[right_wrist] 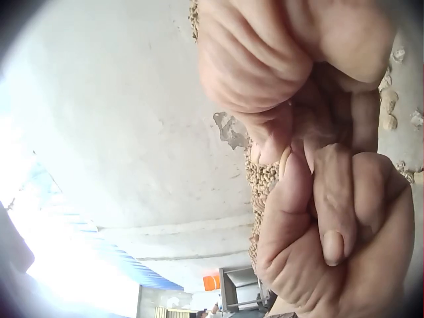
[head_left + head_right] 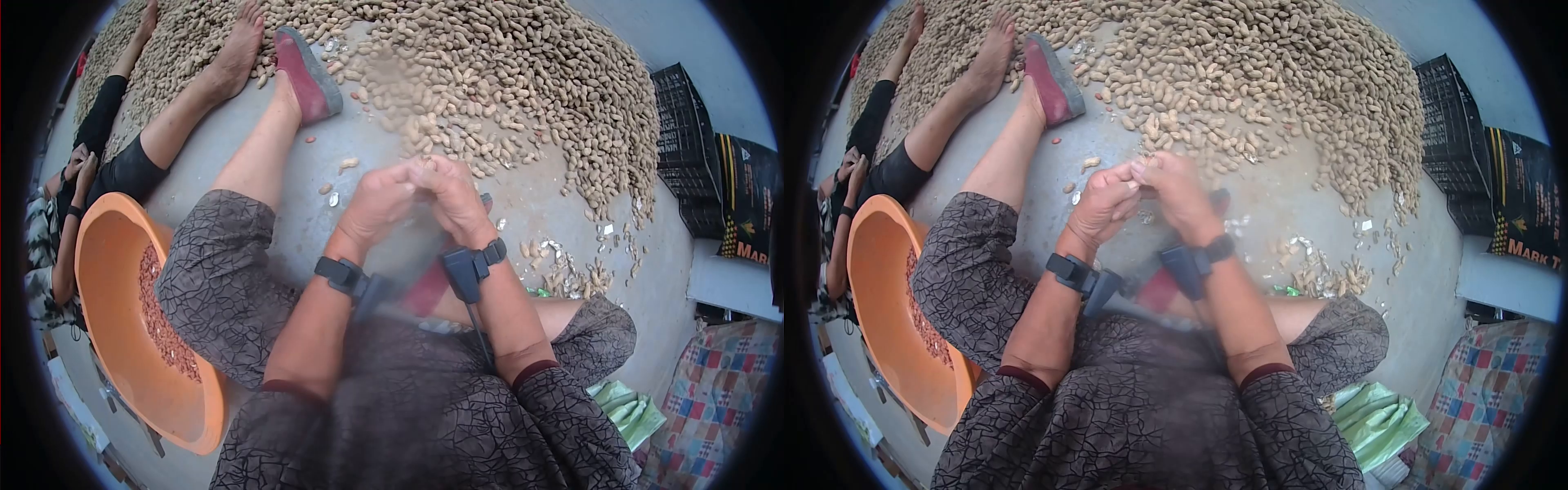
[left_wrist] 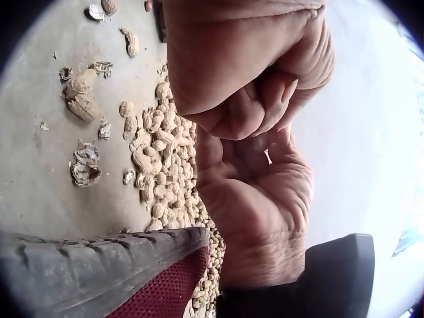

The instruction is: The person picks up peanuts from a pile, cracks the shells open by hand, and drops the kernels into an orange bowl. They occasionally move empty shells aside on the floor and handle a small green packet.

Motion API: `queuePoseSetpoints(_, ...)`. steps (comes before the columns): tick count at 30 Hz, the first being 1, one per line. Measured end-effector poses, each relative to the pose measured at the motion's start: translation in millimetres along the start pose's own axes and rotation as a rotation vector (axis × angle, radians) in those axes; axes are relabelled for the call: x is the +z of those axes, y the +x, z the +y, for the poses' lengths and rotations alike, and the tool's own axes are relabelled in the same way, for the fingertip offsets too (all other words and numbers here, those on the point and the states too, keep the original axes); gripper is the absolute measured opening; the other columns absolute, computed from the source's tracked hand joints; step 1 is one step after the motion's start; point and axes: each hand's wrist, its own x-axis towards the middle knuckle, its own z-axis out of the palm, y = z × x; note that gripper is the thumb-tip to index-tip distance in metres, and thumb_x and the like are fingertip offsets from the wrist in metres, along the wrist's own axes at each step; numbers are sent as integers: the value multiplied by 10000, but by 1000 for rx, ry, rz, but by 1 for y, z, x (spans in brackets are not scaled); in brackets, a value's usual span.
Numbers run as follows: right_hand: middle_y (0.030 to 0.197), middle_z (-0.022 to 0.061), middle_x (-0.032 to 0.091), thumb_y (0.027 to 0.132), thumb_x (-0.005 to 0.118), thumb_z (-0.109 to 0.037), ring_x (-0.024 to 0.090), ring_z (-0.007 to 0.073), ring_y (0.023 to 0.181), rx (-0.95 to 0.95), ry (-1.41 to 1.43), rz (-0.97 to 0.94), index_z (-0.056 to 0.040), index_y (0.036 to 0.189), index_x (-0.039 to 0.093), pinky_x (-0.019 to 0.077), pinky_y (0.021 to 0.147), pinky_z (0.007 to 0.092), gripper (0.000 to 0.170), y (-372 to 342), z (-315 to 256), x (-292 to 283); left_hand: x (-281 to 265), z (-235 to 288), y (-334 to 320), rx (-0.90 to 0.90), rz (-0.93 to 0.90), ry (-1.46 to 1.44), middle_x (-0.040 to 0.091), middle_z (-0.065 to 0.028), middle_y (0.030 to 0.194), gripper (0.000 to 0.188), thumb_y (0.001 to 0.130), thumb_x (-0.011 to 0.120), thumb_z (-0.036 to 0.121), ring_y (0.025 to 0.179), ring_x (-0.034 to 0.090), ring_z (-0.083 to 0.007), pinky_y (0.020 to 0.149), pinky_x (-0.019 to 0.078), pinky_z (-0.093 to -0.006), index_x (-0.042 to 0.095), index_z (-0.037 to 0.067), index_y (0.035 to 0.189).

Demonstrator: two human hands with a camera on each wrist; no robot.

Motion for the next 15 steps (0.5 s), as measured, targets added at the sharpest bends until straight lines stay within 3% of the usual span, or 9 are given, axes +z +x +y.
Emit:
queuePoseSetpoints(8,860,59,603,878,593,-255,582,122,765,55,71,-36,-10,901,574,487,697,272,246,-3,-3,5,-3,-9,4,20,11,-129,425,60,574,271,898,475,99,431,317,-21,440,255,-188,515,-31,1132)
queuePoseSetpoints(10,868,55,604,882,588,-263,581,121,777,56,70,-48,-8,923,576,480,706,269,259,-2,1,3,0,-9,5,10,131,-98,431,56,577,218,927,474,147,436,333,-24,440,258,-193,532,-13,1063)
queuePoseSetpoints(15,907,31,623,860,622,-275,573,89,811,-19,5,-32,-19,994,600,457,743,238,289,-2,-2,5,-12,-18,9,51,237,-36,524,19,665,191,928,473,159,444,356,-26,445,283,-194,549,5,1012)
